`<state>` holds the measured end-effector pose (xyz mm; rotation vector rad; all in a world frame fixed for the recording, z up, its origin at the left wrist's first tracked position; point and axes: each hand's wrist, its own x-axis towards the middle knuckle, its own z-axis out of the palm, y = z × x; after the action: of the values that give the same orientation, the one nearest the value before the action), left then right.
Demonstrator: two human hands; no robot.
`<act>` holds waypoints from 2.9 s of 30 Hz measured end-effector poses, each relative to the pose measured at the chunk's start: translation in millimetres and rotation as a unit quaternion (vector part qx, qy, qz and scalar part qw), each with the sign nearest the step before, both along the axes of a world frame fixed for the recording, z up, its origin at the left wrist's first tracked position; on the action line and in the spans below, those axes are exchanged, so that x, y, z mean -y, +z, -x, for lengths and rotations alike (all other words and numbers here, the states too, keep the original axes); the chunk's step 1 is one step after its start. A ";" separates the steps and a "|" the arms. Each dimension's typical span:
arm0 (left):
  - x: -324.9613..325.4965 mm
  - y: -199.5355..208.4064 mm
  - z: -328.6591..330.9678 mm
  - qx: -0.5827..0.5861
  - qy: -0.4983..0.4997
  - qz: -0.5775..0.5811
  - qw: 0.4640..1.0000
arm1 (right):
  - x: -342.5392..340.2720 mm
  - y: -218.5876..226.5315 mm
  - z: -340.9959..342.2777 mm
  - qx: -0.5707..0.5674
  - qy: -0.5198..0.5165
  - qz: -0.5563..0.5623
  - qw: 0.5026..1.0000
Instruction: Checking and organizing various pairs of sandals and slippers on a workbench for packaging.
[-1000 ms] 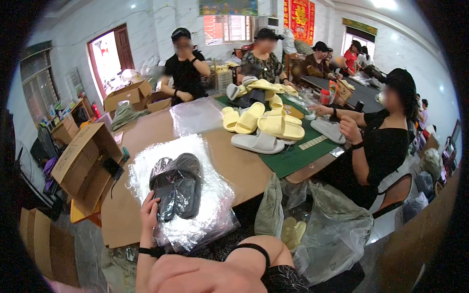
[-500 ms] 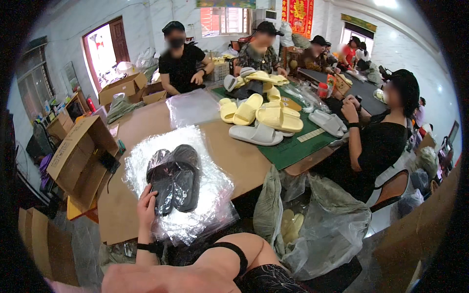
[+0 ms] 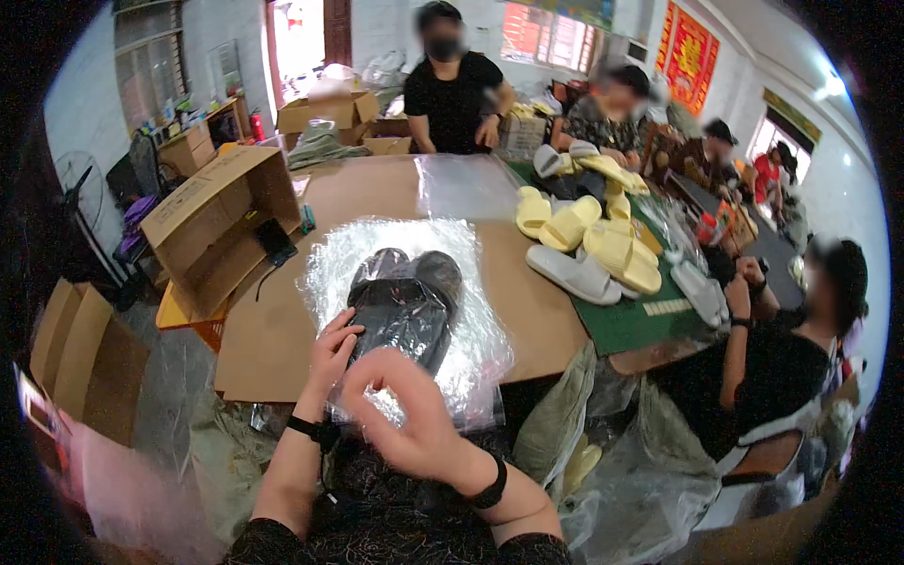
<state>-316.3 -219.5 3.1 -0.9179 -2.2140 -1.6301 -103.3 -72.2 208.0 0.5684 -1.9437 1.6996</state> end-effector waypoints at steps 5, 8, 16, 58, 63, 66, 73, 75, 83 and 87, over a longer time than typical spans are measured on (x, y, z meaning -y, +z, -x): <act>6.6 -13.8 3.5 0.004 0.002 -0.006 1.000 | -34.1 -67.7 88.5 0.076 -0.252 -0.124 0.957; 0.9 -11.7 2.1 0.004 -0.012 -0.018 1.000 | -53.3 -101.1 134.8 0.194 -0.303 -0.269 0.894; 4.4 1.7 -3.5 -0.014 -0.013 0.001 1.000 | -44.6 -165.0 176.3 0.264 -0.424 -0.399 0.769; -0.6 -9.6 12.4 0.024 0.044 0.076 0.996 | -180.2 -134.5 -105.3 -0.087 -0.411 0.671 0.611; -4.8 -17.4 10.3 0.060 0.014 0.040 0.997 | -226.4 -208.5 -135.5 -0.169 -0.395 0.721 0.544; 5.3 -29.3 15.5 0.052 0.030 0.015 0.998 | -224.5 -244.9 -130.0 -0.150 -0.432 0.740 0.493; -5.4 -25.1 17.6 0.018 0.038 0.058 0.997 | -237.0 -282.1 -117.9 -0.097 -0.434 0.739 0.506; 4.3 -24.1 16.0 0.014 0.051 0.069 0.996 | -220.1 -239.6 -88.8 -0.081 -0.435 0.679 0.586; -1.6 -8.3 9.2 0.062 0.038 0.025 0.997 | -256.7 -167.9 34.7 0.072 -0.497 0.037 0.864; -8.3 -0.2 -1.0 0.065 0.031 0.037 0.997 | -322.8 -181.0 96.1 0.051 -0.552 -0.342 0.758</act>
<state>-315.3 -211.2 3.0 -0.7726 -2.3797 -1.6328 -199.4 250.6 27.0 -0.4569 -2.2053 0.2578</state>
